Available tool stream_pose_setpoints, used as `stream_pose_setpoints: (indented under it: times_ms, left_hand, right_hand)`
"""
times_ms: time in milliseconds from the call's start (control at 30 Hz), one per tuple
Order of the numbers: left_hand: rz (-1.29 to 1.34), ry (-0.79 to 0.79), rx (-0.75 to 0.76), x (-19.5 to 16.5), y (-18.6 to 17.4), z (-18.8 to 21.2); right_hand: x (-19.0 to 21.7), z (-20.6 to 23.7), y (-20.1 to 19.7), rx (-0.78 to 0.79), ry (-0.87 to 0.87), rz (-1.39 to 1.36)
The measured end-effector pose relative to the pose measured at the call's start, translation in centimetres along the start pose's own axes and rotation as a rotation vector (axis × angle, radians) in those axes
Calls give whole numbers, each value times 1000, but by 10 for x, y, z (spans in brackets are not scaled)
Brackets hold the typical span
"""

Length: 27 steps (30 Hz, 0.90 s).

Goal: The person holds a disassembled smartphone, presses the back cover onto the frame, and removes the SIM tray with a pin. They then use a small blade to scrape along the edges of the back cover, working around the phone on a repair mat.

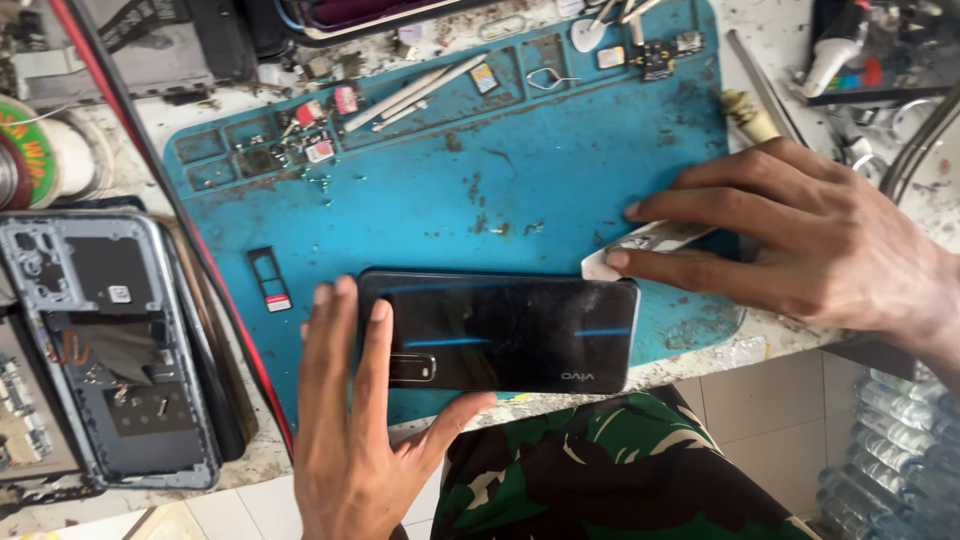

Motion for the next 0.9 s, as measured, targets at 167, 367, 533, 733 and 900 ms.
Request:
stream_pose_setpoints:
  times_ms: [167,367,533,733,900]
  left_hand:
    - [47,19,-52,3,0,1]
    - [59,31,-42,4,1,2]
    - [52,30,-28,6,1,3]
    - [40,21,-4,7,2,5]
    - [39,21,-8,7,2,4]
  right_hand:
    - [0,0,6,-15,-2,-112]
    - [1,-3,7,-6,-27,-127]
    - [4,-10,5,-17,-53,-123]
    - [6,-18,2,-17,-48,-111]
    - [8,-25,2,-16,-47,-102]
Point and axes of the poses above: each hand's wrist, its own z-axis away from the middle knuckle, its own y-axis out of the palm, x = y × z, the point moved 7 cm from there along -z, towards the middle knuckle, and after that the axes turned 8 degrees about -x, right-handed, at the moved point
